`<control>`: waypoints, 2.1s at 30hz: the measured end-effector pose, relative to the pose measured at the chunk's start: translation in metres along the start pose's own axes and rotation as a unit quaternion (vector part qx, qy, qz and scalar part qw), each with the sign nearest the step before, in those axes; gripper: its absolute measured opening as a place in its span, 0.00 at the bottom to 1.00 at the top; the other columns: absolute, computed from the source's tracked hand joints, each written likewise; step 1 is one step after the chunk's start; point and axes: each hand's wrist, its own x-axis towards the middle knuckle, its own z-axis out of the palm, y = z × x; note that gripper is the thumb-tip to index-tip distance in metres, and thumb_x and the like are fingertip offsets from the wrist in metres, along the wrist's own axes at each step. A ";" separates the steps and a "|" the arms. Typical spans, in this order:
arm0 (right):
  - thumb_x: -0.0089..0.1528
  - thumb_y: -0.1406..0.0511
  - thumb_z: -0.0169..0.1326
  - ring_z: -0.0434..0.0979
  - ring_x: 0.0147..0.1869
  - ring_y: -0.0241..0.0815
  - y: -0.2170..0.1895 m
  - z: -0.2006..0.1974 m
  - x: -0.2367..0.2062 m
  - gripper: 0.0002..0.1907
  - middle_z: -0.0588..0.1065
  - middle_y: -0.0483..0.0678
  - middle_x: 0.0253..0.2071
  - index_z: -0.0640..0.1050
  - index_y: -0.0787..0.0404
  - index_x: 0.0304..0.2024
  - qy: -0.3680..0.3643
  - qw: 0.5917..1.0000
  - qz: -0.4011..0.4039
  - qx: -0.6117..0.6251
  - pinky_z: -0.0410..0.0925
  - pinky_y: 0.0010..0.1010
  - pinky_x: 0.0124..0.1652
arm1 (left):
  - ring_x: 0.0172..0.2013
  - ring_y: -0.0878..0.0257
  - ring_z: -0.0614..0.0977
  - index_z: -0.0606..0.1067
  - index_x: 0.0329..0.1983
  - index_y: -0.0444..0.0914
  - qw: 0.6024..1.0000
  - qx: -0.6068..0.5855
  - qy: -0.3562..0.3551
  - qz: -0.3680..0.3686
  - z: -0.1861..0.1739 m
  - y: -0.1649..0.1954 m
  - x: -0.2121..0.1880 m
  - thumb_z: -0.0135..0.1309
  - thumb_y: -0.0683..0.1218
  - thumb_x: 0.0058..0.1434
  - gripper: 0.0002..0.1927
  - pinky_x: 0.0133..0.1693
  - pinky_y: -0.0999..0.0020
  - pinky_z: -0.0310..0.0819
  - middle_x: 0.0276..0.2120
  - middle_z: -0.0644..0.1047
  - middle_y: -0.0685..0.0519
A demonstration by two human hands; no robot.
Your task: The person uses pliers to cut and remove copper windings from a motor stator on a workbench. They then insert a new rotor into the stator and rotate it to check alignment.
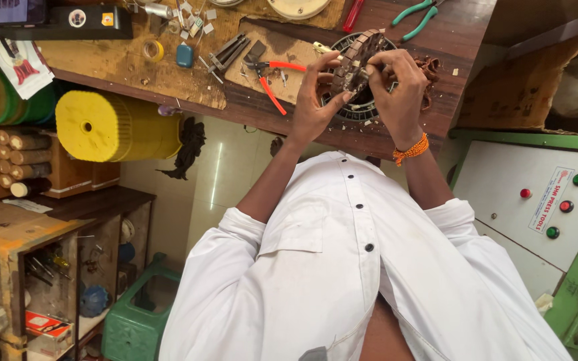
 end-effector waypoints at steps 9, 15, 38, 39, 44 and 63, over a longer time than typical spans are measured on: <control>0.68 0.71 0.62 0.79 0.35 0.33 -0.006 0.010 0.002 0.03 0.78 0.48 0.42 0.80 0.66 0.42 -0.012 1.000 0.011 -0.010 0.71 0.23 0.34 | 0.50 0.66 0.79 0.51 0.78 0.44 0.997 -0.078 0.022 0.017 0.005 -0.006 0.001 0.61 0.35 0.66 0.43 0.55 0.67 0.80 0.56 0.72 0.51; 0.68 0.73 0.62 0.76 0.32 0.35 0.001 -0.012 -0.006 0.02 0.79 0.50 0.41 0.81 0.66 0.41 -0.002 0.998 0.047 -0.043 0.69 0.25 0.32 | 0.49 0.66 0.76 0.50 0.79 0.46 0.996 -0.040 0.075 0.023 0.010 -0.010 -0.009 0.63 0.36 0.66 0.46 0.55 0.67 0.76 0.54 0.71 0.51; 0.69 0.71 0.61 0.77 0.37 0.35 -0.018 -0.009 -0.003 0.04 0.80 0.50 0.42 0.82 0.67 0.45 -0.035 0.999 0.036 0.016 0.70 0.26 0.37 | 0.41 0.68 0.81 0.39 0.82 0.50 0.991 -0.079 0.084 -0.065 0.014 0.034 0.004 0.59 0.32 0.64 0.55 0.44 0.73 0.80 0.50 0.81 0.44; 0.69 0.70 0.62 0.76 0.36 0.36 -0.019 -0.008 -0.002 0.04 0.80 0.50 0.41 0.82 0.67 0.45 -0.032 0.999 0.034 0.005 0.69 0.27 0.36 | 0.41 0.68 0.81 0.39 0.82 0.50 0.991 -0.078 0.085 -0.071 0.013 0.037 0.004 0.60 0.32 0.63 0.55 0.44 0.73 0.80 0.50 0.81 0.45; 0.67 0.70 0.63 0.79 0.35 0.38 -0.030 -0.002 0.001 0.05 0.80 0.51 0.41 0.82 0.67 0.44 -0.016 0.999 0.035 -0.021 0.71 0.27 0.35 | 0.42 0.68 0.83 0.40 0.81 0.49 0.990 -0.070 0.082 -0.087 0.012 0.044 0.006 0.60 0.33 0.63 0.54 0.45 0.72 0.81 0.50 0.82 0.45; 0.67 0.74 0.60 0.77 0.35 0.34 -0.016 -0.025 -0.017 0.03 0.79 0.50 0.41 0.82 0.67 0.43 -0.006 0.997 0.070 -0.031 0.69 0.26 0.35 | 0.48 0.65 0.80 0.57 0.75 0.46 0.999 0.020 0.034 -0.009 0.010 0.020 -0.014 0.64 0.37 0.64 0.41 0.51 0.68 0.80 0.52 0.72 0.54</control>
